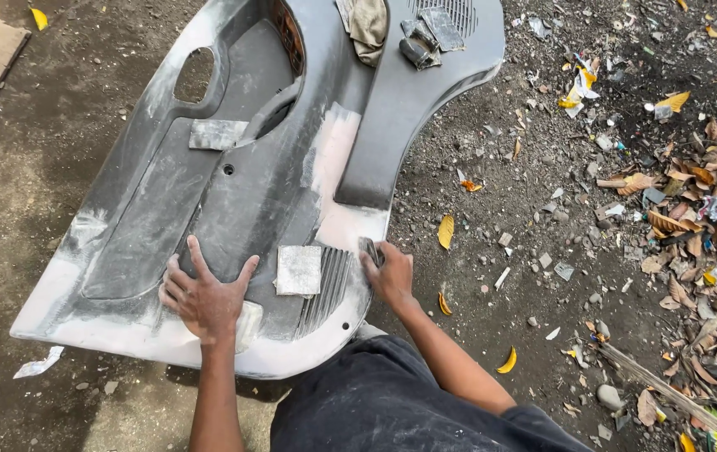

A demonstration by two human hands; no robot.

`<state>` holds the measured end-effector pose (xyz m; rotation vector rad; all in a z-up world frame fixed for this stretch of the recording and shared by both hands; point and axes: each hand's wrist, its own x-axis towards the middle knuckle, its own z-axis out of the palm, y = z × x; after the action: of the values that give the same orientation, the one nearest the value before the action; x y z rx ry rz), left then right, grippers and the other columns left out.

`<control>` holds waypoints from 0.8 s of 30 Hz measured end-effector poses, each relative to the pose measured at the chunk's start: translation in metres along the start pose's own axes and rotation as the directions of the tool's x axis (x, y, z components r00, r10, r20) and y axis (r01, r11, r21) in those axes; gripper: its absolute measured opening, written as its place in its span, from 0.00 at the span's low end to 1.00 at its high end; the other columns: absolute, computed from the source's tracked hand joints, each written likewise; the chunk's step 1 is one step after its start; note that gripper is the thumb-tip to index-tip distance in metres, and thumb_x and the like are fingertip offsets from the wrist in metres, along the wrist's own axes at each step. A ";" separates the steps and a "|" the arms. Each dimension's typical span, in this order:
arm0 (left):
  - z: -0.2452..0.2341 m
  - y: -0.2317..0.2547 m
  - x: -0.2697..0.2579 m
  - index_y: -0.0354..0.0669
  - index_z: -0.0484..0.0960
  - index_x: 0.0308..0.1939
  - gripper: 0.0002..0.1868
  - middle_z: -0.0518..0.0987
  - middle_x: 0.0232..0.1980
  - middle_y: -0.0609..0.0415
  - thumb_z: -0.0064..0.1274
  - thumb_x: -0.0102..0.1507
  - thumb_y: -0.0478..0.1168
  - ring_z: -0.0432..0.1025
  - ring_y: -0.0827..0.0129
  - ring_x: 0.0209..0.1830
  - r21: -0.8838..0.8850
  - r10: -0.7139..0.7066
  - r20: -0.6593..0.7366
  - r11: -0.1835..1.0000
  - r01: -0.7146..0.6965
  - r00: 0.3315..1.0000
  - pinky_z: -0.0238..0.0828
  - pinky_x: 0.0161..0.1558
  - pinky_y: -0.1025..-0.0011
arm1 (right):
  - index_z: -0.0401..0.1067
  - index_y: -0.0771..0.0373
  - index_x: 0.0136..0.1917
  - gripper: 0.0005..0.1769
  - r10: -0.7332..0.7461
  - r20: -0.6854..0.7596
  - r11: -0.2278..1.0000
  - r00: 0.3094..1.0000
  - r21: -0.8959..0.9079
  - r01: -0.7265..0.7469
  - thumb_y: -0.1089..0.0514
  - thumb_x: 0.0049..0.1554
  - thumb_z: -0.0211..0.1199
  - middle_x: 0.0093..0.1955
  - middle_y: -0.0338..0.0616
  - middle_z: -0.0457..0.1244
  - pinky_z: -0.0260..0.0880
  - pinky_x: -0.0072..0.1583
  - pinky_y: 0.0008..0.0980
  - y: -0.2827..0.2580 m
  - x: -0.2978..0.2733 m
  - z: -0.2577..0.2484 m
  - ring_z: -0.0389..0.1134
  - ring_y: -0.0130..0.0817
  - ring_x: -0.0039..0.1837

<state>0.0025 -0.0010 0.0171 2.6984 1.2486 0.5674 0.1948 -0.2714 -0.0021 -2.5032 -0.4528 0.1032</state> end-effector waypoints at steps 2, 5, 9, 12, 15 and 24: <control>0.005 -0.003 0.000 0.56 0.54 0.83 0.65 0.64 0.69 0.30 0.52 0.52 0.85 0.63 0.37 0.65 0.003 0.017 -0.032 1.000 -0.017 0.999 0.49 0.66 0.37 | 0.77 0.58 0.45 0.14 0.031 0.037 1.000 0.999 -0.004 -0.031 0.46 0.57 0.69 0.35 0.42 0.68 0.62 0.45 0.41 0.003 0.000 0.005 0.61 0.33 0.32; 0.005 -0.006 -0.007 0.55 0.55 0.83 0.64 0.65 0.68 0.31 0.52 0.54 0.85 0.63 0.37 0.64 0.015 0.034 -0.022 0.999 -0.033 0.999 0.50 0.66 0.37 | 0.80 0.58 0.46 0.10 -0.139 -0.042 0.990 0.989 -0.040 0.137 0.50 0.56 0.70 0.35 0.42 0.71 0.62 0.44 0.39 0.014 0.055 0.019 0.66 0.29 0.33; 0.002 0.009 0.006 0.54 0.55 0.83 0.64 0.65 0.68 0.31 0.53 0.55 0.85 0.63 0.37 0.64 0.016 0.021 -0.016 1.000 -0.021 1.000 0.51 0.66 0.38 | 0.78 0.62 0.45 0.11 -0.139 -0.086 0.976 0.987 0.154 0.151 0.52 0.58 0.70 0.39 0.43 0.70 0.66 0.39 0.32 -0.002 0.072 -0.034 0.66 0.27 0.36; 0.002 -0.001 -0.006 0.54 0.55 0.83 0.63 0.65 0.69 0.32 0.55 0.56 0.85 0.62 0.39 0.65 0.038 -0.008 -0.005 0.999 0.008 1.000 0.49 0.68 0.39 | 0.77 0.59 0.49 0.08 0.108 0.154 0.900 0.982 0.404 -0.162 0.54 0.59 0.65 0.39 0.41 0.70 0.68 0.34 0.26 -0.006 0.038 -0.058 0.68 0.23 0.34; 0.002 -0.005 -0.008 0.56 0.54 0.82 0.63 0.64 0.69 0.34 0.59 0.55 0.84 0.61 0.41 0.65 0.027 -0.001 -0.044 1.000 0.002 0.999 0.48 0.68 0.40 | 0.78 0.60 0.47 0.06 0.051 0.184 0.849 0.982 0.509 -0.139 0.56 0.60 0.66 0.38 0.39 0.71 0.72 0.37 0.23 0.015 0.027 -0.049 0.70 0.21 0.37; -0.002 0.000 0.004 0.59 0.48 0.83 0.67 0.61 0.71 0.31 0.57 0.53 0.86 0.59 0.39 0.69 -0.032 -0.040 0.028 0.999 0.041 0.999 0.45 0.69 0.38 | 0.78 0.60 0.39 0.11 -0.086 0.029 0.986 0.996 0.145 0.081 0.51 0.55 0.71 0.31 0.35 0.66 0.59 0.32 0.28 0.016 -0.024 -0.012 0.60 0.21 0.29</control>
<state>0.0035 0.0018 0.0203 2.6389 1.2724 0.5395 0.1791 -0.2979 -0.0020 -2.3407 -0.5447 0.1418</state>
